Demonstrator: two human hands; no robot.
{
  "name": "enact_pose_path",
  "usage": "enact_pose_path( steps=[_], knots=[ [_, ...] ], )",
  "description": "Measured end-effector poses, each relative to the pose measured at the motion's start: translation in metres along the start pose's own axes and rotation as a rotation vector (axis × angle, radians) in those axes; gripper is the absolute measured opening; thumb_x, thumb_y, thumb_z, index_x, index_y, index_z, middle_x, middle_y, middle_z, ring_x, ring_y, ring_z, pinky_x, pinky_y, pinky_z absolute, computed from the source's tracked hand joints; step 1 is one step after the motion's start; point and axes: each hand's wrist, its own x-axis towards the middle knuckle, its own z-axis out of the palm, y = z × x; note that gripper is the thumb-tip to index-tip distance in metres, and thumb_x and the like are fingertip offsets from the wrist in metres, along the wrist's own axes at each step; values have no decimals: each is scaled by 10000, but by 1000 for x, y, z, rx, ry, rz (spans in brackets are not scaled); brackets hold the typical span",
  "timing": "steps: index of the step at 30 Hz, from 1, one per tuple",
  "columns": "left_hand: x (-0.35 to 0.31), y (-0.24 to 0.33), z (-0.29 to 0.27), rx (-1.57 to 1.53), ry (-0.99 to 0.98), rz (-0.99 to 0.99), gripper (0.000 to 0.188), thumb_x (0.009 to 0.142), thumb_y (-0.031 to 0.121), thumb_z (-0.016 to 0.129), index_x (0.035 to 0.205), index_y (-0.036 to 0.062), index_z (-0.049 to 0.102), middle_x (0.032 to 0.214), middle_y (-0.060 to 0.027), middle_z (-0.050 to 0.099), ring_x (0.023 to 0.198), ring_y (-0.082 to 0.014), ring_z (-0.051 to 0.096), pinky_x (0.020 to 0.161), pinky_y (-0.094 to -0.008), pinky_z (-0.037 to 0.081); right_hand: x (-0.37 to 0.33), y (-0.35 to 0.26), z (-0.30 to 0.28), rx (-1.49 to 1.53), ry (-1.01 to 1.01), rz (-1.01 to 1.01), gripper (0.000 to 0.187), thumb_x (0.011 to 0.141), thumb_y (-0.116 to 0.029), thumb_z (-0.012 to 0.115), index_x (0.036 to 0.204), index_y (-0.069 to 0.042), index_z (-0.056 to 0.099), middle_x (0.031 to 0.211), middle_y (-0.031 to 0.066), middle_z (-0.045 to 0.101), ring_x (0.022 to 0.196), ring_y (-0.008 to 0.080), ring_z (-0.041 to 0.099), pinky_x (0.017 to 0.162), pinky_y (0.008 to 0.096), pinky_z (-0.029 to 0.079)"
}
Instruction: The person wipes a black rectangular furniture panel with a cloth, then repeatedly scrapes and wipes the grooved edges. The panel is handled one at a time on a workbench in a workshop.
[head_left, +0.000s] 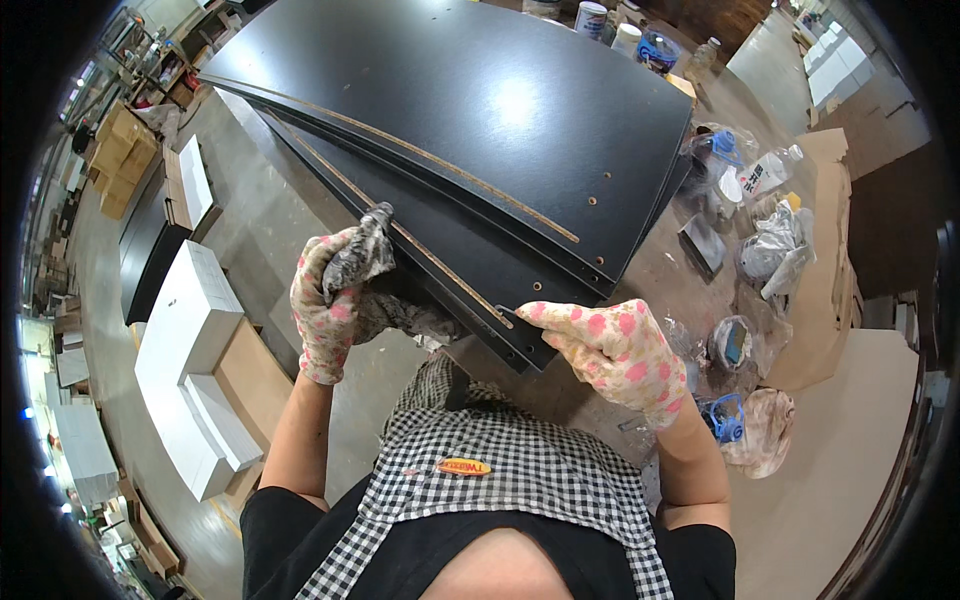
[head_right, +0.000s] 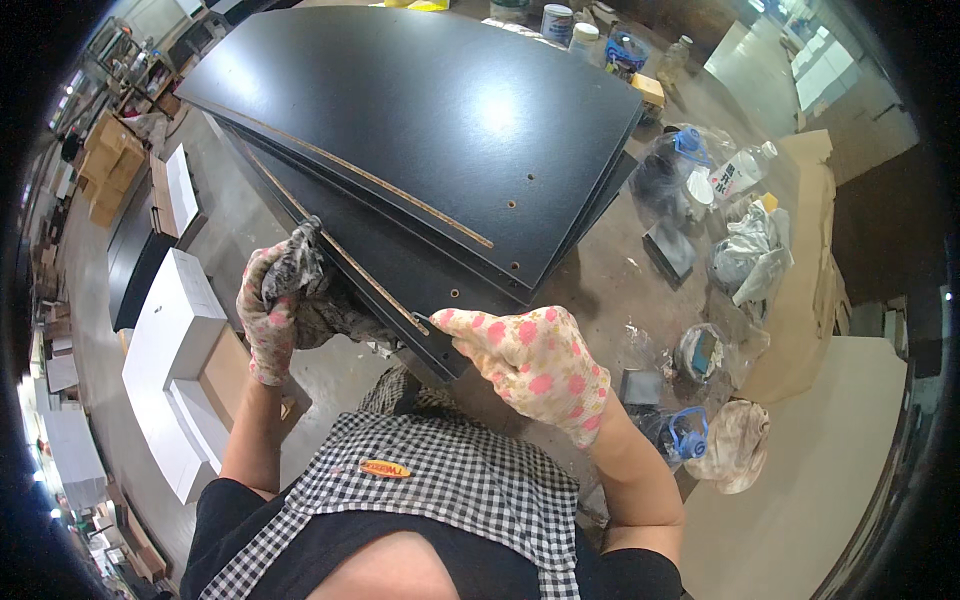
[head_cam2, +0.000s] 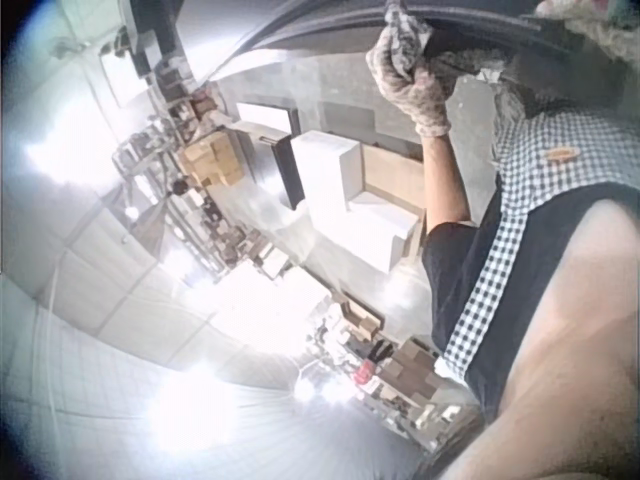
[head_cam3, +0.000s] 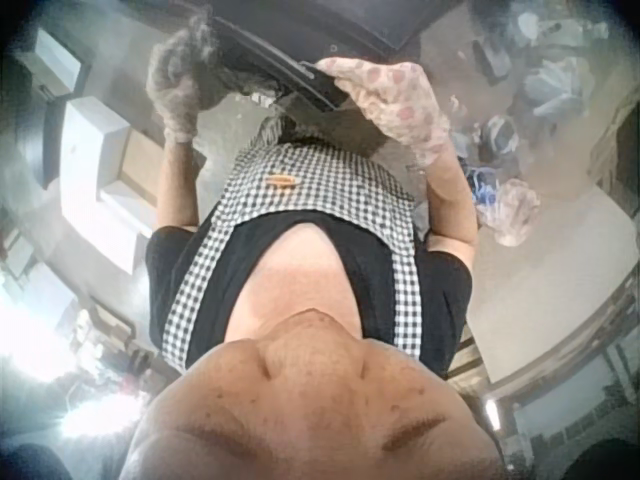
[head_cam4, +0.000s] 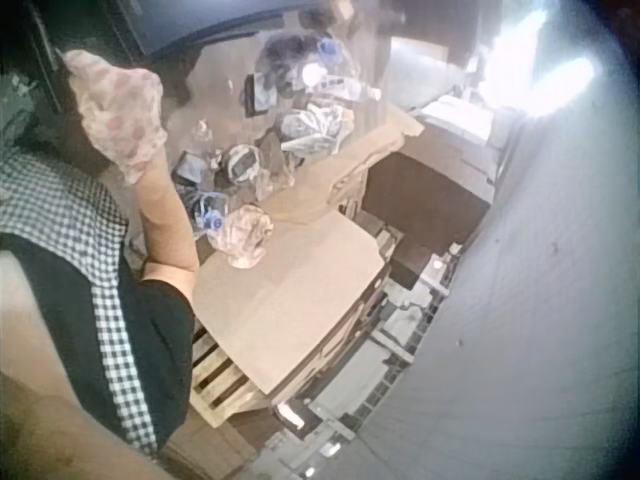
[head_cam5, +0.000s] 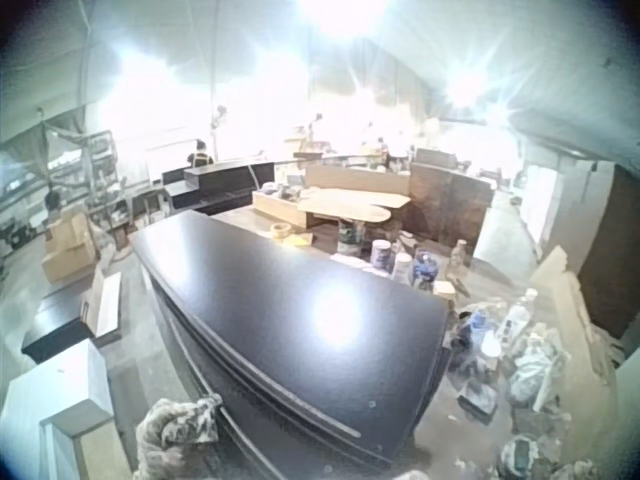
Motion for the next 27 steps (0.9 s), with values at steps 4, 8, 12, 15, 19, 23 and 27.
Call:
enact_pose_path(
  steps=[4,8,12,15,19,23,27],
  knots=[
    [2,15,3,-60,-65,-39,354,752,-17,620,1103,18,609,1079,-101,629,992,-226,589,897,-319,448,1,1,-1,21,9,15,354,813,61,616,1154,-25,654,930,125,724,622,90,645,599,235,520],
    [-6,13,5,-98,-93,-109,361,745,-19,614,1104,20,614,1064,-93,630,984,-215,589,892,-313,448,-2,0,0,3,23,70,349,818,64,607,1150,-27,663,887,101,725,558,58,566,602,210,505],
    [-9,13,-2,-105,-86,-102,358,741,-13,608,1097,21,621,1057,-93,625,978,-218,588,893,-316,446,-13,-7,1,120,57,100,321,829,1,638,1149,3,654,749,26,667,529,47,496,554,182,446],
    [-5,22,-5,-76,-91,-70,349,738,38,633,1087,26,625,1055,-96,622,972,-234,587,895,-329,446,-20,-9,1,299,31,249,481,880,-284,670,1204,63,590,648,-29,551,513,43,462,480,181,384],
    [0,43,-2,7,-125,78,401,665,92,675,1061,51,636,1046,-123,617,975,-288,595,868,-362,471,-24,-7,-7,507,244,24,370,934,-189,606,1252,-3,574,774,46,649,552,66,547,494,212,448],
    [10,58,15,200,-339,343,465,541,110,769,996,119,678,992,-78,623,854,-277,612,755,-393,488,-15,15,-36,506,892,50,182,996,-165,502,1063,-22,594,892,70,634,629,85,563,557,226,460],
    [26,62,33,310,-424,531,385,564,186,772,936,176,674,1028,-5,619,1002,-276,546,882,-414,413,33,83,-82,337,1092,-161,129,981,-150,538,992,-39,602,922,40,628,774,114,578,726,255,476]
  ],
)
